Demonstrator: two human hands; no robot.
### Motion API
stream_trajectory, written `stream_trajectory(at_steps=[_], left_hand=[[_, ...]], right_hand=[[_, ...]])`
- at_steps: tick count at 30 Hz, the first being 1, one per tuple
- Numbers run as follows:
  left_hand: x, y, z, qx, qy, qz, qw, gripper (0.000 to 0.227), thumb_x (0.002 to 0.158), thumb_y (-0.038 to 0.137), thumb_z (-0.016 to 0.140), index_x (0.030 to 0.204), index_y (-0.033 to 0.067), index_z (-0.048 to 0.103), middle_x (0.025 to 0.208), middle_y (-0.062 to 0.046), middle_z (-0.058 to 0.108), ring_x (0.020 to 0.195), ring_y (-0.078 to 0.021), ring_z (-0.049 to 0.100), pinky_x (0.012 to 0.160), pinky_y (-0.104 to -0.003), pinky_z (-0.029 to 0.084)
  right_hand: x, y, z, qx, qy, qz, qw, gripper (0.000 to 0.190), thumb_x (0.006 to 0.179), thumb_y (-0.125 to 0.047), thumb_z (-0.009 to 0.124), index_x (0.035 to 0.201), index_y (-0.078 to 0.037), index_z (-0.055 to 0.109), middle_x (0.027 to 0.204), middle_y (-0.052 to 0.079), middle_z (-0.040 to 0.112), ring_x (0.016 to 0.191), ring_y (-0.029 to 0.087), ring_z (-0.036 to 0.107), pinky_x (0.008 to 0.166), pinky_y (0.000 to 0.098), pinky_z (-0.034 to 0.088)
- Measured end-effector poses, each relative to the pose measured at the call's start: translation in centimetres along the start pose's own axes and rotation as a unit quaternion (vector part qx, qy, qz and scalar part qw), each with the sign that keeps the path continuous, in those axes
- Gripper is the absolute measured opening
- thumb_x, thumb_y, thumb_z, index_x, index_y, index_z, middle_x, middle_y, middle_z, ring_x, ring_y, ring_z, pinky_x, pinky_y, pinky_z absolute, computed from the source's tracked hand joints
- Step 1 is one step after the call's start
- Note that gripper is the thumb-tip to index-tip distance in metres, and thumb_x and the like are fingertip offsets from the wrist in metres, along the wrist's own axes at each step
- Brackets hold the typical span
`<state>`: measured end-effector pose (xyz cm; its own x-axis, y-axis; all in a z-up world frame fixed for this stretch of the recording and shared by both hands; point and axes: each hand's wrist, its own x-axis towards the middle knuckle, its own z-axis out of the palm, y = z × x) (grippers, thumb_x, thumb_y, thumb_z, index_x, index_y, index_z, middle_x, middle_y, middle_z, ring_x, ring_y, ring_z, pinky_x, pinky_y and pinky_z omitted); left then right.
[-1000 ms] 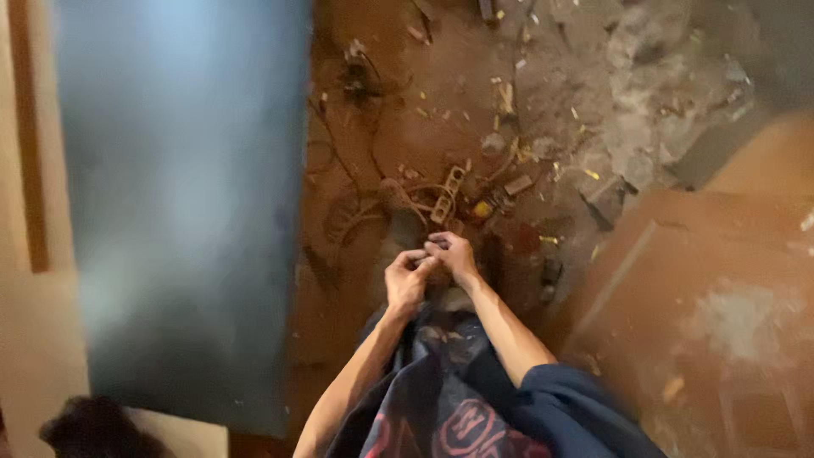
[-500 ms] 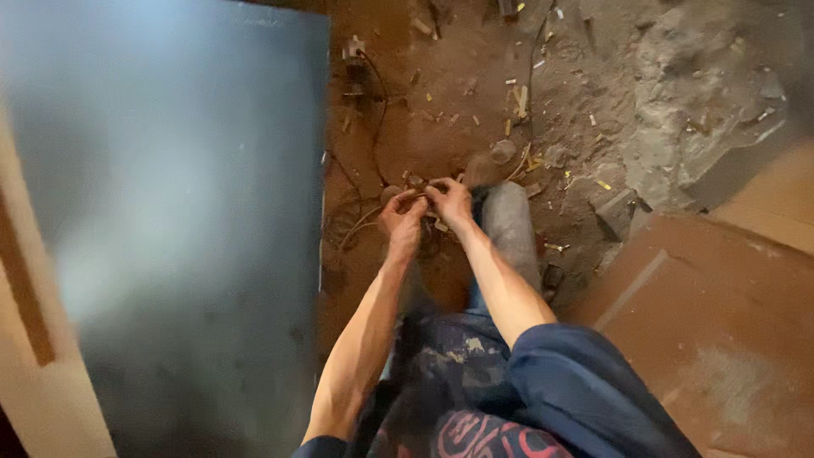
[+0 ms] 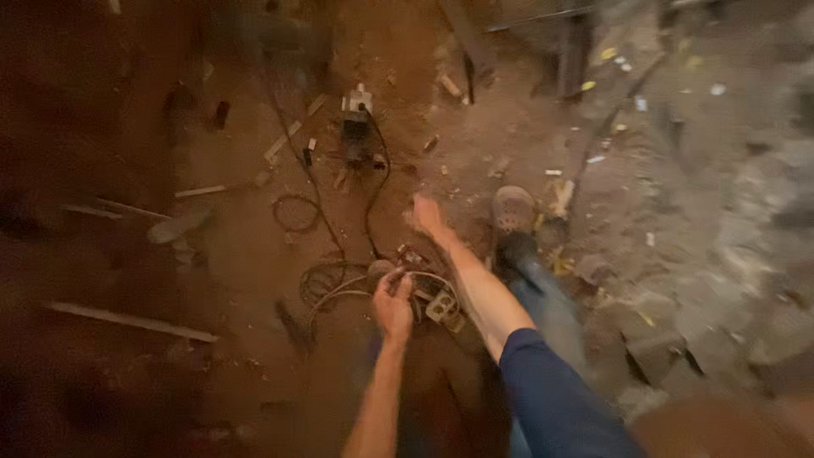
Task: The person wipes a dark rectangular sheet on a workbench with a cloth, then uses a handheld electric trimmer to cut along the sheet's edge. They adjust the trimmer's guide and continue trimming the edge while holding the sheet steady.
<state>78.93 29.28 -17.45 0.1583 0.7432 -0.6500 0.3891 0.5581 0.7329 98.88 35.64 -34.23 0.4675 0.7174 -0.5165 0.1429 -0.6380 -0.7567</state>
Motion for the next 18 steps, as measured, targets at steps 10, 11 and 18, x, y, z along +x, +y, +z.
stream_trajectory(at_steps=[10, 11, 18], left_hand=[[4.9, -5.5, 1.4, 0.071, 0.002, -0.031, 0.997, 0.050, 0.098, 0.030, 0.063, 0.139, 0.0014, 0.059, 0.132, -0.013, 0.068, 0.120, -0.0226, 0.063, 0.099, -0.036, 0.049], [5.2, -5.7, 1.1, 0.045, 0.017, -0.077, 0.996, 0.051, 0.097, 0.030, 0.065, 0.139, 0.0017, 0.059, 0.129, -0.015, 0.070, 0.117, -0.0252, 0.065, 0.098, -0.038, 0.051], [1.5, -8.1, 0.3, 0.033, 0.054, -0.171, 0.983, 0.049, 0.095, 0.030, 0.066, 0.136, 0.0036, 0.061, 0.125, -0.013, 0.073, 0.114, -0.0215, 0.069, 0.100, -0.036, 0.053]], right_hand=[[16.4, 1.0, 3.8, -0.373, -0.052, -0.005, 0.926, 0.073, 0.091, -0.042, 0.066, 0.147, -0.005, 0.038, 0.143, 0.022, 0.048, 0.129, 0.041, 0.047, 0.103, 0.0582, 0.040], [16.6, 1.1, 4.7, -0.380, -0.034, -0.029, 0.924, 0.052, 0.097, -0.033, 0.062, 0.138, -0.003, 0.052, 0.135, 0.022, 0.057, 0.122, 0.039, 0.055, 0.096, 0.0530, 0.048], [13.0, -4.9, 5.4, -0.438, -0.054, -0.148, 0.885, 0.025, 0.095, -0.016, 0.060, 0.082, -0.001, 0.075, 0.080, 0.014, 0.074, 0.074, 0.030, 0.074, 0.063, 0.0429, 0.059]])
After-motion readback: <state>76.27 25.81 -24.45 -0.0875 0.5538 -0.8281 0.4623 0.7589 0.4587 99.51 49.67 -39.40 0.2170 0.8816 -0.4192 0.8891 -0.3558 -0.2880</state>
